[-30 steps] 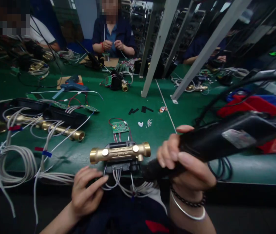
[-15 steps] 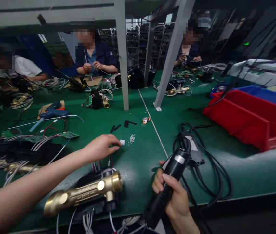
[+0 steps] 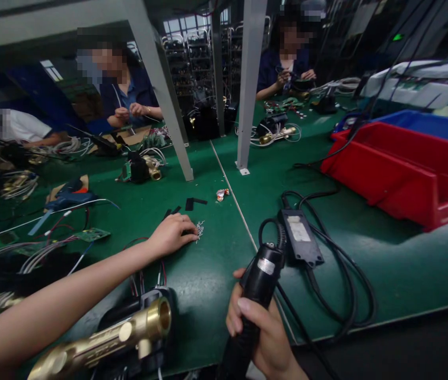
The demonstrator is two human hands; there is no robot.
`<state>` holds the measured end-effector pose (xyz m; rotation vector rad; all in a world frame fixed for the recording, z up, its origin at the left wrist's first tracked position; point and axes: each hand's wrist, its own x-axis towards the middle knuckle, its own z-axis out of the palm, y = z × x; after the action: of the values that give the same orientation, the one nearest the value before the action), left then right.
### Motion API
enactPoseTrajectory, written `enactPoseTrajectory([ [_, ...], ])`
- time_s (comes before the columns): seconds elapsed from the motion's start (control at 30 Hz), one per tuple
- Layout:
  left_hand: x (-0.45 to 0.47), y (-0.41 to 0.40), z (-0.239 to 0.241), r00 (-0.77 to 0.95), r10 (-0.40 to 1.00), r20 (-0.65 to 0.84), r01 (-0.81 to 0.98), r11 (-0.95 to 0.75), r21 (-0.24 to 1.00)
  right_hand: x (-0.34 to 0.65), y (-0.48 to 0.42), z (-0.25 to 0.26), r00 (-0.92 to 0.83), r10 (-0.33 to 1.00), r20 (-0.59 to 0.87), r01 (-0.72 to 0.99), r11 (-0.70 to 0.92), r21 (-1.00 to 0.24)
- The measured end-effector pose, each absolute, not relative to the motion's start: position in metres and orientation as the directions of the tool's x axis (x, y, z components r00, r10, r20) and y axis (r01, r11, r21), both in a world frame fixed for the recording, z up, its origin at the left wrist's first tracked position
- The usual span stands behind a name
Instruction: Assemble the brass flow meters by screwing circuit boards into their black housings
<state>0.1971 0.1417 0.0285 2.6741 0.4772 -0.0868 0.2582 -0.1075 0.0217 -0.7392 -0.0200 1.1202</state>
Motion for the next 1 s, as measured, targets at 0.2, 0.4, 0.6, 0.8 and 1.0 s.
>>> enactPoseTrajectory([
  [0.2, 0.196, 0.138, 0.048, 0.918, 0.395, -0.031, 0.35, -0.771, 0.531, 0.263, -0.107, 0.012, 0.465, 0.845, -0.263, -0.77, 0.24, -0.591],
  [0.4, 0.131, 0.102, 0.136, 0.793, 0.584, 0.172, 0.305, -0.626, 0.718, 0.263, -0.105, 0.024, 0.496, 0.802, -0.334, -0.752, 0.204, -0.626],
  [0.6, 0.027, 0.011, 0.163, 0.893, 0.407, 0.192, 0.152, -0.674, 0.723, 0.264, -0.104, 0.033, 0.511, 0.749, -0.422, -0.738, 0.131, -0.662],
  [0.8, 0.0, -0.028, 0.071, 0.532, 0.678, 0.508, 0.439, -0.733, 0.52, 0.262, -0.101, 0.037, 0.54, 0.675, -0.503, -0.741, 0.096, -0.665],
  [1.0, 0.008, -0.032, 0.046, 0.471, 0.747, 0.469, 0.542, -0.665, 0.514, 0.262, -0.105, 0.035, 0.579, 0.672, -0.462, -0.693, 0.106, -0.713],
])
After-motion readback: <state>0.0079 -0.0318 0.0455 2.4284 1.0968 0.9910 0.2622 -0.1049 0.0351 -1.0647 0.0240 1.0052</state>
